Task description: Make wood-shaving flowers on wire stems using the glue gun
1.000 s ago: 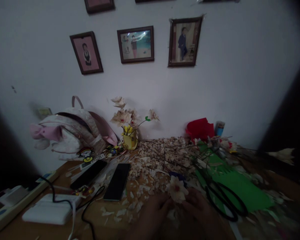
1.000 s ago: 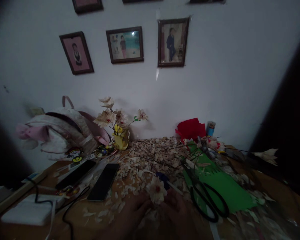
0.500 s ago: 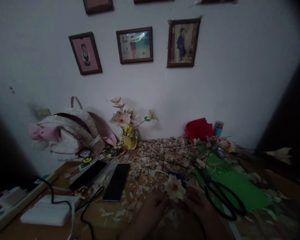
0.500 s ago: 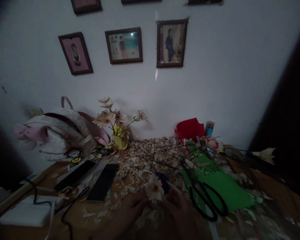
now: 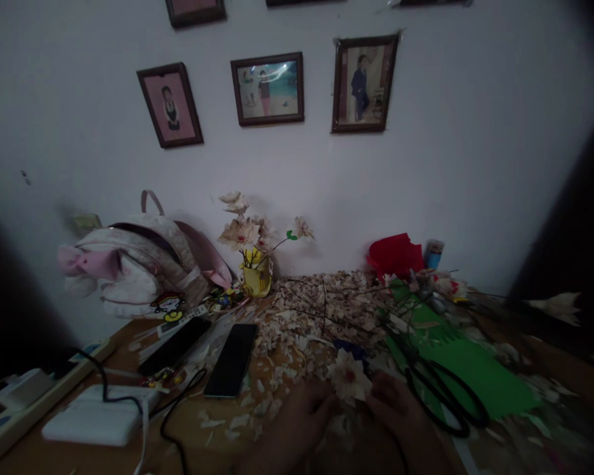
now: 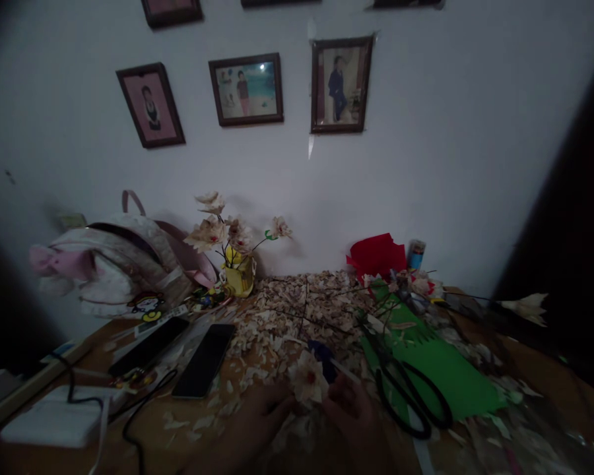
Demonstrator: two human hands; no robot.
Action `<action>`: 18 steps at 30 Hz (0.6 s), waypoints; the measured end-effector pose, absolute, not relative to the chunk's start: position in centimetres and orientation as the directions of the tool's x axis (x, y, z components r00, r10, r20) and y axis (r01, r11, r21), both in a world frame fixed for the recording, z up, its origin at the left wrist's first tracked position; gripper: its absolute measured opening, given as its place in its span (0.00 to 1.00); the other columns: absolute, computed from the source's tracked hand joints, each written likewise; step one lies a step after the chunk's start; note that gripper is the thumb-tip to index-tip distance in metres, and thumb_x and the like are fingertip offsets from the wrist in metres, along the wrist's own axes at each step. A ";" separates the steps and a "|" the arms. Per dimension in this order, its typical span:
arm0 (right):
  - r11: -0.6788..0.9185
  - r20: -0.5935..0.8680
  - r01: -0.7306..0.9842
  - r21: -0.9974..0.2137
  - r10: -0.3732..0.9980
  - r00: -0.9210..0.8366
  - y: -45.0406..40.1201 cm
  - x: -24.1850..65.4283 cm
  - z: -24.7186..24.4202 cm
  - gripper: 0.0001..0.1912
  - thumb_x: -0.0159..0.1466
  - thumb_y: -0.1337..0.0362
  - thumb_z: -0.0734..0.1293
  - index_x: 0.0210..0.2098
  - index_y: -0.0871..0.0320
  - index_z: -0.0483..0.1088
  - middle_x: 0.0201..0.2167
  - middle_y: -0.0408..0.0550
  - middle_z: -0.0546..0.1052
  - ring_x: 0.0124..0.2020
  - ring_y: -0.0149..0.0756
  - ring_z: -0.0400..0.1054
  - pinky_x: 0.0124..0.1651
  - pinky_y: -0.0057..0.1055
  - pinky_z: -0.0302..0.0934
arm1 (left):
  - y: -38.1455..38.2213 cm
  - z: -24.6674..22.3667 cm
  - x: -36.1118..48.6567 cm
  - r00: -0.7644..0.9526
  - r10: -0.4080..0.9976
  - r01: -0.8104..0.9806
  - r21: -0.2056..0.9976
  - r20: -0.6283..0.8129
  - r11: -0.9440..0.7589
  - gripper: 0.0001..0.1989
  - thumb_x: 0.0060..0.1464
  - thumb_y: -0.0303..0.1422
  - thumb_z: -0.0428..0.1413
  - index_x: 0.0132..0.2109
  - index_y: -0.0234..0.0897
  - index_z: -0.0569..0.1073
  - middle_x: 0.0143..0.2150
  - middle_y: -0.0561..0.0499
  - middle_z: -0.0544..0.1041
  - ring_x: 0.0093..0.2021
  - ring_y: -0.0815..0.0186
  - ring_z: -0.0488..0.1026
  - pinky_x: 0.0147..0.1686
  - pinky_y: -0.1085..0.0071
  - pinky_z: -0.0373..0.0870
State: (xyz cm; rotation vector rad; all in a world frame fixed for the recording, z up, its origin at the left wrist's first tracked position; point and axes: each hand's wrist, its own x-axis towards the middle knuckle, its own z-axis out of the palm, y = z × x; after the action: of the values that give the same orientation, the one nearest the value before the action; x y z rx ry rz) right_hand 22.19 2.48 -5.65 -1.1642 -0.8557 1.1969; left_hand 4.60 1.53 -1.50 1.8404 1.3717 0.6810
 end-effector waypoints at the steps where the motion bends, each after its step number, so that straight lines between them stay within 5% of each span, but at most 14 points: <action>1: -0.030 -0.080 -0.249 -0.968 0.978 0.195 2.5 22.1 -5.6 0.23 0.34 0.55 0.76 0.28 0.54 0.69 0.23 0.43 0.76 0.30 0.41 0.72 0.36 0.36 0.67 | 1.5 -1.5 4.6 0.292 0.956 0.574 0.803 -0.016 -0.162 0.16 0.55 0.33 0.45 0.31 0.33 0.76 0.31 0.50 0.77 0.34 0.66 0.72 0.34 0.75 0.63; 12: -0.037 -0.077 -0.269 -0.963 0.987 0.141 2.3 22.1 -4.5 0.20 0.34 0.57 0.75 0.25 0.55 0.68 0.22 0.42 0.75 0.29 0.41 0.71 0.35 0.35 0.66 | 1.7 -2.5 4.5 0.312 0.950 0.594 0.784 -0.017 -0.181 0.16 0.55 0.35 0.44 0.33 0.35 0.76 0.32 0.51 0.77 0.34 0.67 0.70 0.34 0.75 0.62; 18: -0.108 -0.136 -0.226 -0.968 0.985 0.110 1.7 22.7 -3.6 0.14 0.42 0.60 0.72 0.27 0.55 0.69 0.26 0.41 0.73 0.31 0.37 0.69 0.33 0.29 0.64 | 1.5 -1.4 3.9 0.336 0.942 0.682 0.690 -0.005 -0.240 0.15 0.55 0.32 0.44 0.29 0.36 0.74 0.27 0.53 0.75 0.29 0.69 0.69 0.28 0.76 0.58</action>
State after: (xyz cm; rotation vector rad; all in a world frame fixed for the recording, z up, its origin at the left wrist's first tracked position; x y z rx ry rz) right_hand 22.70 1.67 -3.63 -1.1875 -0.8940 1.3012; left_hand 3.87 1.51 -1.42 2.0074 1.4180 0.5627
